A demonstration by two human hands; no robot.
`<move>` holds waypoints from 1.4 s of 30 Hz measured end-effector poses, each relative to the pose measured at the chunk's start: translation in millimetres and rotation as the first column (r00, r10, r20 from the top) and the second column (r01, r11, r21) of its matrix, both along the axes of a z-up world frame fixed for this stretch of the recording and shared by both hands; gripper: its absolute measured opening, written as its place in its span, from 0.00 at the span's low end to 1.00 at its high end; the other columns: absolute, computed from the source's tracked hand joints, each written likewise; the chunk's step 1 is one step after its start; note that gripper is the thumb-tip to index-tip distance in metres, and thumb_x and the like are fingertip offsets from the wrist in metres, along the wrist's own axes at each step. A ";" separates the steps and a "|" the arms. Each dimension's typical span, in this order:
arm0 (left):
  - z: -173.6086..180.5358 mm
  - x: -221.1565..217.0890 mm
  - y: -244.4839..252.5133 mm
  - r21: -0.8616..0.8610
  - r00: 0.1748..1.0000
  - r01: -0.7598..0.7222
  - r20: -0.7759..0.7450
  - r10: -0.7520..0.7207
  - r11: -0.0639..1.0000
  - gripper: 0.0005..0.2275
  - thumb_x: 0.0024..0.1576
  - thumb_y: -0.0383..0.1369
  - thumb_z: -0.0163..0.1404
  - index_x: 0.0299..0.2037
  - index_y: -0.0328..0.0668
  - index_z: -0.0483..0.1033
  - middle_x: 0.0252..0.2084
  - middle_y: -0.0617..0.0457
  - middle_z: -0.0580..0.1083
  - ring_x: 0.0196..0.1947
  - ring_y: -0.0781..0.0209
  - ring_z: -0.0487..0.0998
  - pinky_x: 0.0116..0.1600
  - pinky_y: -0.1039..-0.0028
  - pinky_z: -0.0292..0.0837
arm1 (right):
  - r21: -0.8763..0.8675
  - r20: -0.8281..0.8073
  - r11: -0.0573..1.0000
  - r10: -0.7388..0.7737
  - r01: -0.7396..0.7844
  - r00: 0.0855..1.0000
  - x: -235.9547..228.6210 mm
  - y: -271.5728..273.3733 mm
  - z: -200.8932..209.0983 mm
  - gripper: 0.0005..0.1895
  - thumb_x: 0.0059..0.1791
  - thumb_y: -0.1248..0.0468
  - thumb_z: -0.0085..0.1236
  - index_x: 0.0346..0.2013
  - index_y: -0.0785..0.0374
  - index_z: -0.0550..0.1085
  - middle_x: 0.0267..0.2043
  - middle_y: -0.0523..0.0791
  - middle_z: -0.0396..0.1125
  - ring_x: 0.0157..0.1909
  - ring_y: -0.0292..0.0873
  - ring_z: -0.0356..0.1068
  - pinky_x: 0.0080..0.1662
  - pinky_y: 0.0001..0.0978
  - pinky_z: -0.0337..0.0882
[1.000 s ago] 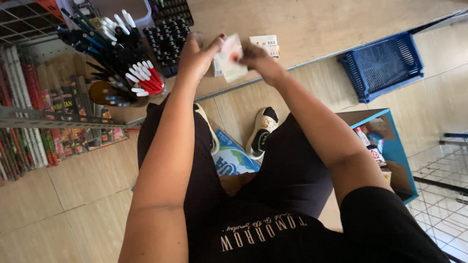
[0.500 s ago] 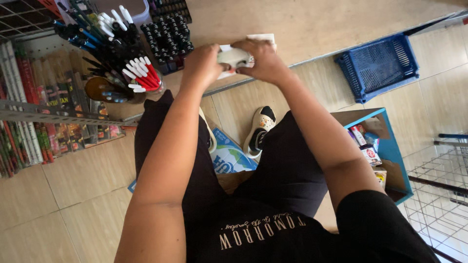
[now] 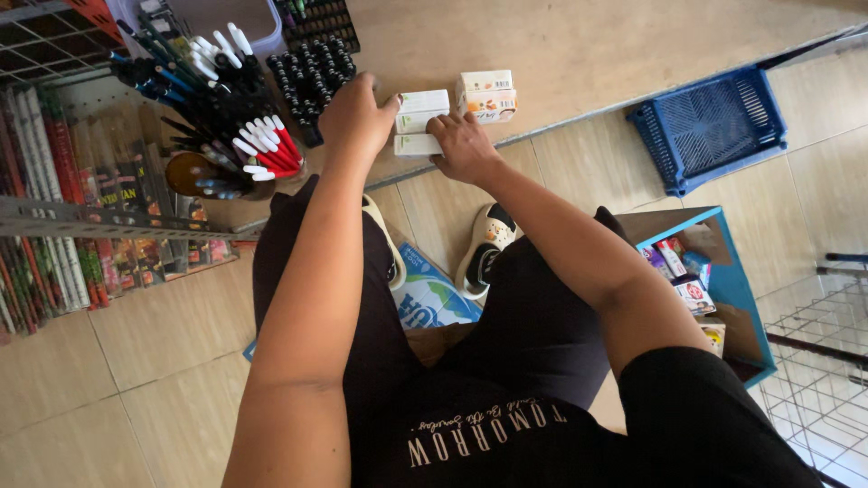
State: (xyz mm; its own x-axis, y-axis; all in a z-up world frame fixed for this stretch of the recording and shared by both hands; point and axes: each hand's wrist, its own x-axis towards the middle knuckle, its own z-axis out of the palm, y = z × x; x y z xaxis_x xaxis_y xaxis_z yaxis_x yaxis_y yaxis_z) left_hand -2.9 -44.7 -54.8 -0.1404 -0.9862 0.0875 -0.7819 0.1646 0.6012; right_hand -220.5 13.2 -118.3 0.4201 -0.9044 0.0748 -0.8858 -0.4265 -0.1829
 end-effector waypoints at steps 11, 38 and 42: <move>13.9 17.0 4.3 0.108 1.000 -0.012 0.010 0.011 0.994 0.20 0.57 0.49 0.55 0.47 0.41 0.77 0.44 0.44 0.79 0.46 0.43 0.79 0.46 0.54 0.73 | -0.275 -0.260 0.961 -0.065 -0.009 0.963 12.4 -23.2 -6.3 0.56 0.27 0.47 0.74 0.65 0.62 0.61 0.65 0.57 0.56 0.65 0.59 0.56 0.61 0.59 0.55; 30.5 69.4 12.8 0.199 0.996 -0.093 0.030 0.088 0.976 0.21 0.57 0.52 0.54 0.44 0.41 0.78 0.38 0.46 0.80 0.42 0.44 0.80 0.44 0.55 0.73 | 0.017 -0.128 0.997 -0.069 0.072 0.989 50.3 -172.0 -79.4 0.64 0.37 0.59 0.74 0.78 0.62 0.42 0.81 0.56 0.34 0.80 0.61 0.33 0.71 0.57 0.53; 33.1 66.0 15.1 0.141 0.997 -0.083 0.014 0.082 0.986 0.21 0.57 0.52 0.54 0.45 0.41 0.78 0.39 0.45 0.80 0.42 0.44 0.80 0.44 0.55 0.73 | -0.217 -0.219 0.976 -0.084 0.036 0.972 52.3 -169.9 -93.5 0.64 0.39 0.57 0.74 0.79 0.65 0.42 0.81 0.57 0.35 0.80 0.62 0.34 0.71 0.63 0.51</move>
State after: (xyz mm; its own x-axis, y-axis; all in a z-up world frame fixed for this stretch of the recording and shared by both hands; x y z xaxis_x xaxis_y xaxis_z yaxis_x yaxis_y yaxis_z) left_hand 63.1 -29.7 -21.8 -0.0581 -0.9968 -0.0547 -0.7941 0.0129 0.6076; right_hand -168.2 -156.7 -211.8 0.3935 -0.9024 0.1755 -0.9187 -0.3787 0.1123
